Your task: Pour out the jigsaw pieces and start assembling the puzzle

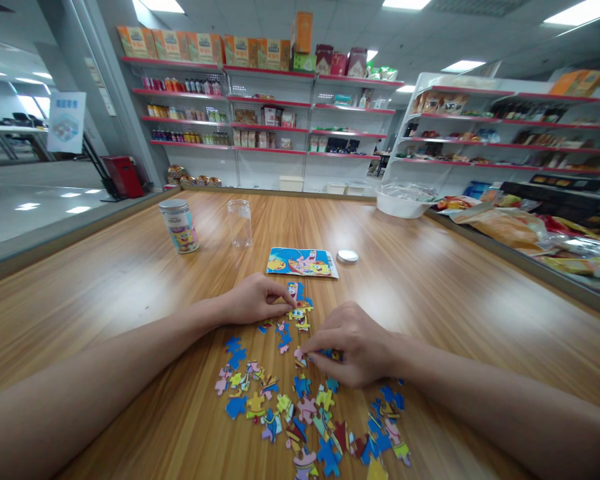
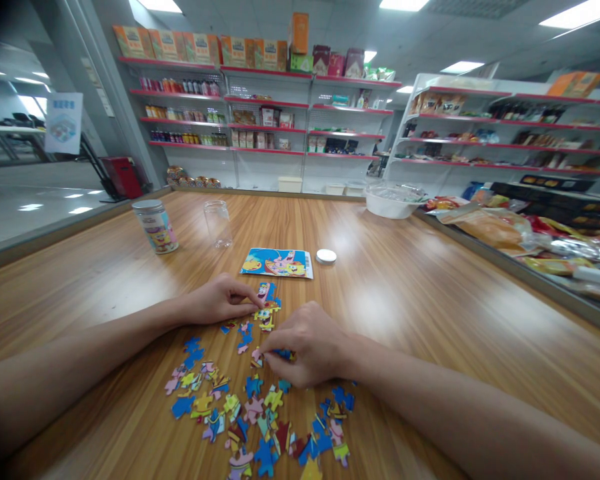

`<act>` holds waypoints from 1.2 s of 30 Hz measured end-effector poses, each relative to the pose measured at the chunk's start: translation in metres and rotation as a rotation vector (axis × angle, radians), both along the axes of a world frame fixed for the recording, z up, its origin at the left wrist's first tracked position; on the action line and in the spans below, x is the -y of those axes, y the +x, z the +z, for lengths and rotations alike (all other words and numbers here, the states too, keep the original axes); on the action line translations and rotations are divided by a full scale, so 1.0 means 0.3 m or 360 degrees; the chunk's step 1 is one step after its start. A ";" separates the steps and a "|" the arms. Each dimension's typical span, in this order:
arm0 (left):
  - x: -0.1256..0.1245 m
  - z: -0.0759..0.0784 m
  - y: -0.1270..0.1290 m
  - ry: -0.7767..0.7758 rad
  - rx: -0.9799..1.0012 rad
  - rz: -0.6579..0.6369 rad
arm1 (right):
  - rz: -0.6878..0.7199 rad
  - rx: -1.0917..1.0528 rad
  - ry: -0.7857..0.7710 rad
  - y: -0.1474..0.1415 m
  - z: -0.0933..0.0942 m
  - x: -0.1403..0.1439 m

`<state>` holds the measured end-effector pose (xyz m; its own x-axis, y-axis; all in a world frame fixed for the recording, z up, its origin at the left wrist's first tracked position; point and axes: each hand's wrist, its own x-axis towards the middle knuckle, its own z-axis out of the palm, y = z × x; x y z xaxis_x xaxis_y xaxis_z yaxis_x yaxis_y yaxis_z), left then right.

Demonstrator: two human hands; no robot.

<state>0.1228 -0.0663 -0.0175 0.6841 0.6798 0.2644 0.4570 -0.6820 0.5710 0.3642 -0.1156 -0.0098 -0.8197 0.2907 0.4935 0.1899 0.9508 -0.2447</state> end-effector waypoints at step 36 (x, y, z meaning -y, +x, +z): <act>0.020 0.020 0.016 0.0062 -0.0193 0.0109 | -0.0082 0.0111 -0.2095 0.077 0.062 -0.162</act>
<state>0.1277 -0.0724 -0.0115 0.6651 0.7168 0.2095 0.5672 -0.6674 0.4826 0.3874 -0.0670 0.0087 -0.8053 0.5492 -0.2232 0.2683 0.0019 -0.9633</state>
